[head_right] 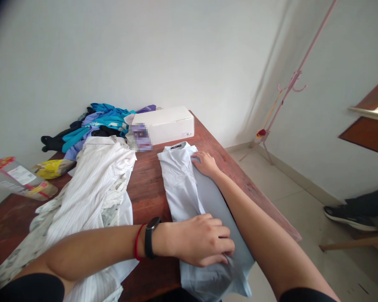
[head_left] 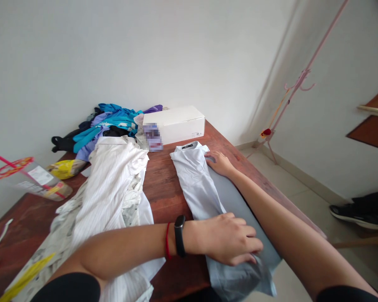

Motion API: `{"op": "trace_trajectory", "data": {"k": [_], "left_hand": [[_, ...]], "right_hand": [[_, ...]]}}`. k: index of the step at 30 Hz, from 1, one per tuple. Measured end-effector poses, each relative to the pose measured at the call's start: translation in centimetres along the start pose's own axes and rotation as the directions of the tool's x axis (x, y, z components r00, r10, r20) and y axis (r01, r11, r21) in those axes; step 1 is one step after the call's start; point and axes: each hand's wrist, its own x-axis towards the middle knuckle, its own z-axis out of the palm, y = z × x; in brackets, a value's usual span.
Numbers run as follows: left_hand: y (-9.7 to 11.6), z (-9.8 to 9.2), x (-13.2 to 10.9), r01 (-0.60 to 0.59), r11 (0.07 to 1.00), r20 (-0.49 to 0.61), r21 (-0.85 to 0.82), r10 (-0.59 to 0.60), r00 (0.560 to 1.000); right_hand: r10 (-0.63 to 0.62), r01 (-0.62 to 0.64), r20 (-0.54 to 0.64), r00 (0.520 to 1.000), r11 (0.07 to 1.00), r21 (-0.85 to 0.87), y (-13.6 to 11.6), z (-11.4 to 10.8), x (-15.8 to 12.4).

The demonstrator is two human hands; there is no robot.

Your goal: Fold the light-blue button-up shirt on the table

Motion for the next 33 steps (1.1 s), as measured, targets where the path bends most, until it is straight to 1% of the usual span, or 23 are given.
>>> {"op": "trace_trajectory", "data": {"k": [3, 5, 8, 12, 15, 18, 21, 24, 27, 30, 32, 33], "left_hand": [[0.2, 0.9, 0.2, 0.023, 1.0, -0.052, -0.019, -0.024, 0.998], [0.7, 1.7, 0.4, 0.015, 1.0, -0.086, -0.008, -0.015, 0.996], [2.0, 2.4, 1.0, -0.032, 0.998, -0.116, 0.055, 0.038, 0.992], [3.4, 2.7, 1.7, -0.125, 0.983, -0.124, 0.137, 0.142, 0.982], [3.6, 3.3, 2.2, -0.144, 0.974, -0.125, 0.172, 0.166, 0.978], [3.6, 4.5, 2.8, -0.134, 0.965, -0.151, 0.225, 0.17, 0.974], [3.7, 5.6, 3.6, -0.152, 0.939, -0.176, 0.309, 0.213, 0.961], [3.9, 6.0, 4.0, -0.184, 0.915, -0.185, 0.358, 0.262, 0.947], [4.4, 6.5, 3.5, -0.247, 0.88, -0.169, 0.405, 0.338, 0.926], [5.3, 7.5, 1.9, -0.325, 0.844, -0.149, 0.426, 0.42, 0.895], [6.4, 7.5, 0.4, -0.34, 0.842, -0.16, 0.419, 0.437, 0.885], [6.9, 7.1, -0.4, -0.331, 0.85, -0.168, 0.41, 0.427, 0.889]], "right_hand": [[-0.004, 0.004, -0.006, 1.0, 1.0, 0.005, 0.2, 0.1, 0.1], [-0.002, 0.002, -0.011, 1.0, 1.0, 0.008, 0.5, 0.3, 0.3], [-0.008, 0.009, -0.023, 1.0, 1.0, 0.017, 0.7, 0.5, 0.4], [0.016, -0.013, -0.064, 0.998, 0.998, 0.055, 0.8, 0.9, 0.3], [0.037, -0.029, -0.098, 0.995, 0.996, 0.082, 0.7, 1.1, 0.2], [0.035, -0.027, -0.117, 0.992, 0.997, 0.066, 0.5, 1.2, 0.2], [0.04, -0.032, -0.14, 0.989, 0.998, 0.053, 0.3, 1.1, 0.1], [0.05, -0.043, -0.155, 0.987, 0.998, 0.049, 0.2, 1.0, 0.1], [0.051, -0.045, -0.156, 0.986, 0.998, 0.041, 0.1, 0.9, 0.2], [0.044, -0.04, -0.153, 0.987, 0.999, 0.03, 0.1, 0.8, 0.2], [0.043, -0.039, -0.152, 0.987, 0.999, 0.03, 0.0, 0.7, 0.2], [0.045, -0.041, -0.154, 0.987, 0.999, 0.034, -0.1, 0.6, 0.1]]}}
